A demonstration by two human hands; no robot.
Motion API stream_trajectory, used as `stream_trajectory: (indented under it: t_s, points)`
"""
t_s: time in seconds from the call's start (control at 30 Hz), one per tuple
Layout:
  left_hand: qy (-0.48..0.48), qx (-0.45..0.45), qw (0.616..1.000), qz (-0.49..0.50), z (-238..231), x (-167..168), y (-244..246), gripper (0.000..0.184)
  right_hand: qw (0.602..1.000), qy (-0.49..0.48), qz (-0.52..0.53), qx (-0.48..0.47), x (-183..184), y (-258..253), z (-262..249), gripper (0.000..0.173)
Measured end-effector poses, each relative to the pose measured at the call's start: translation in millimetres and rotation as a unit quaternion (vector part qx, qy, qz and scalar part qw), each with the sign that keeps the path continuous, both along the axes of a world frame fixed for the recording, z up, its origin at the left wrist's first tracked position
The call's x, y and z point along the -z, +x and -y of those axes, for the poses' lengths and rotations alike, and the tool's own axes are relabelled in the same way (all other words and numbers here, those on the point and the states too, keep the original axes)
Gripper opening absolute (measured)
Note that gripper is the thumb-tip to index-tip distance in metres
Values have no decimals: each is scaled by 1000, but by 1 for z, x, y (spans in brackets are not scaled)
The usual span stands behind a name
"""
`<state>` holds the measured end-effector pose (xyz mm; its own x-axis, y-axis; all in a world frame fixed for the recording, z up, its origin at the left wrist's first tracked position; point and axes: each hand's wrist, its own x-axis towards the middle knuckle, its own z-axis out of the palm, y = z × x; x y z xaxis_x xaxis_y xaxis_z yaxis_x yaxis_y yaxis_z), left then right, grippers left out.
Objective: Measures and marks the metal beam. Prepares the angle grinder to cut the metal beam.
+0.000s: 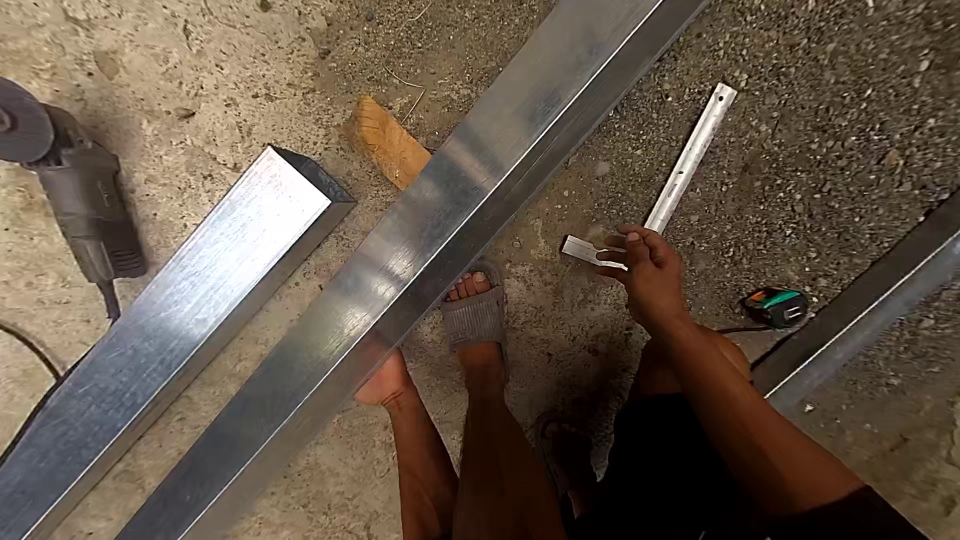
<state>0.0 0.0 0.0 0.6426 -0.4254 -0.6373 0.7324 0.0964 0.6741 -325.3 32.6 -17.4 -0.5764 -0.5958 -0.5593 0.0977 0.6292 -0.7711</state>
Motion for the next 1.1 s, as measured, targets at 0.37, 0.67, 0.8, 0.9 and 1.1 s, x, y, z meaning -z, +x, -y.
stream_trajectory:
  t_s: [0.37,0.67,0.8,0.9,1.1]
  points:
    - [-24,84,988,-128,-41,84,61,81,961,166,-222,-5,33,-52,-21,42]
    - [36,92,989,-108,-40,79,57,87,932,302,-202,9,69,-66,-25,64]
    - [153,231,954,-115,-53,52,39,77,948,259,-156,98,61,-66,-22,62]
    - [183,493,850,-24,-66,24,15,58,959,191,-164,129,41,-61,-28,56]
    - [-108,742,593,295,-27,-8,-14,34,976,-61,-61,198,-12,-35,-51,18]
